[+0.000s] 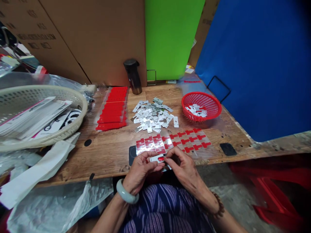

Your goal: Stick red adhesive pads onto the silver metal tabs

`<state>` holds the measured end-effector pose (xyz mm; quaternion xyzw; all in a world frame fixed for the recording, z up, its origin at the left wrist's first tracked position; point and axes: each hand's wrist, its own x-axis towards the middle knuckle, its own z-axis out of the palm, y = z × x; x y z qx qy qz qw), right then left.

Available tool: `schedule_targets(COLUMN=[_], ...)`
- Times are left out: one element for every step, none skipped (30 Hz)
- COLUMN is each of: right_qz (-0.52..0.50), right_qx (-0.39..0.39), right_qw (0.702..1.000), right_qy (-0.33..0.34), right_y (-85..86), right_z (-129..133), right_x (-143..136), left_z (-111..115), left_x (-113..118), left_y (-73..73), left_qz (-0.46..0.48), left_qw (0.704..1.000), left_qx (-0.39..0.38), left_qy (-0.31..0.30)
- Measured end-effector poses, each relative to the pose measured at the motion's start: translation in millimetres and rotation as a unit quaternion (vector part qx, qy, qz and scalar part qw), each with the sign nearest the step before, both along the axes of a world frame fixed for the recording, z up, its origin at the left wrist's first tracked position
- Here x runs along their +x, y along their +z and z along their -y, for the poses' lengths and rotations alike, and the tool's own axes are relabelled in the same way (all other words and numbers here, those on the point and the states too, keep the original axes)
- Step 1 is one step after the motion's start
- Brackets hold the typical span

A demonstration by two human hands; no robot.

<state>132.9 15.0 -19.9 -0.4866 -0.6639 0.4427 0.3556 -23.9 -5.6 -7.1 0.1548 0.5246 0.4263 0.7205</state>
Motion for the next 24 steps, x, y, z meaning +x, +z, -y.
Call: schedule_targets(right_qz=[0.001,0.004,0.007,0.009,0.011,0.012,0.013,0.013,0.014,0.013,0.013,0.013,0.013,0.013,0.013,0.013,0.012,0.012,0.012,0.012,0.013,0.013,0.013,0.012], right_qx=[0.000,0.000,0.000,0.001,0.003,0.006,0.010,0.016,0.022,0.027,0.032,0.033,0.033,0.031,0.029,0.027,0.024,0.021,0.018,0.015,0.014,0.015,0.016,0.018], right_qw=[1.000,1.000,1.000,1.000,1.000,1.000,1.000,1.000,1.000,0.999,0.999,0.999,0.999,0.999,0.999,0.999,1.000,1.000,1.000,1.000,1.000,1.000,1.000,1.000], right_qy=[-0.001,-0.002,-0.002,-0.004,-0.006,-0.008,-0.011,-0.013,-0.013,-0.013,-0.014,-0.013,-0.013,-0.014,-0.015,-0.016,-0.016,-0.017,-0.017,-0.016,-0.016,-0.015,-0.014,-0.014], right_y=[0.0,0.1,0.3,0.5,0.7,0.8,0.7,0.5,0.1,-0.5,-1.0,-1.5,-1.9,-2.3,-2.5,-2.6,-2.6,-2.7,-2.7,-2.9,-3.1,-3.4,-3.8,-4.2], right_z=[0.0,0.0,0.1,0.2,0.3,0.4,0.5,0.7,0.7,0.8,0.8,0.8,0.8,0.8,0.9,0.9,1.0,1.0,1.1,1.2,1.3,1.4,1.4,1.4], right_x=[-0.2,-0.4,-0.6,-0.8,-1.0,-1.2,-1.4,-1.6,-1.8,-2.0,-2.2,-2.4,-2.7,-2.9,-3.0,-3.1,-3.0,-2.9,-2.6,-2.3,-2.0,-1.8,-1.6,-1.6], left_z=[-0.2,-0.3,-0.4,-0.5,-0.6,-0.7,-0.7,-0.9,-1.0,-1.2,-1.5,-1.7,-1.9,-2.1,-2.3,-2.4,-2.3,-2.2,-2.0,-1.8,-1.5,-1.3,-1.1,-1.1], left_x=[0.4,0.7,1.0,1.3,1.6,1.8,2.0,2.1,2.2,2.3,2.3,2.3,2.3,2.3,2.2,2.2,2.2,2.2,2.2,2.2,2.3,2.3,2.4,2.5], left_y=[0.3,0.6,0.9,1.3,1.7,2.1,2.5,2.8,3.0,3.0,2.9,2.7,2.3,1.9,1.5,1.1,0.6,0.3,0.0,-0.3,-0.6,-0.8,-1.0,-1.2], left_qz=[0.001,0.001,0.001,0.001,0.000,0.000,-0.001,-0.001,-0.001,-0.001,-0.002,-0.002,-0.003,-0.003,-0.003,-0.003,-0.003,-0.003,-0.003,-0.003,-0.003,-0.003,-0.003,-0.004], left_qw=[1.000,1.000,1.000,1.000,1.000,1.000,1.000,1.000,1.000,1.000,1.000,1.000,1.000,1.000,1.000,1.000,1.000,1.000,1.000,1.000,1.000,1.000,1.000,1.000], left_qx=[0.000,0.000,0.000,0.000,-0.002,-0.004,-0.006,-0.009,-0.011,-0.012,-0.013,-0.013,-0.012,-0.010,-0.009,-0.007,-0.006,-0.005,-0.005,-0.004,-0.002,0.000,0.001,0.002], left_qy=[0.000,-0.001,-0.001,0.000,0.000,0.000,0.002,0.003,0.005,0.006,0.007,0.007,0.007,0.006,0.005,0.004,0.003,0.003,0.004,0.004,0.003,0.003,0.003,0.003])
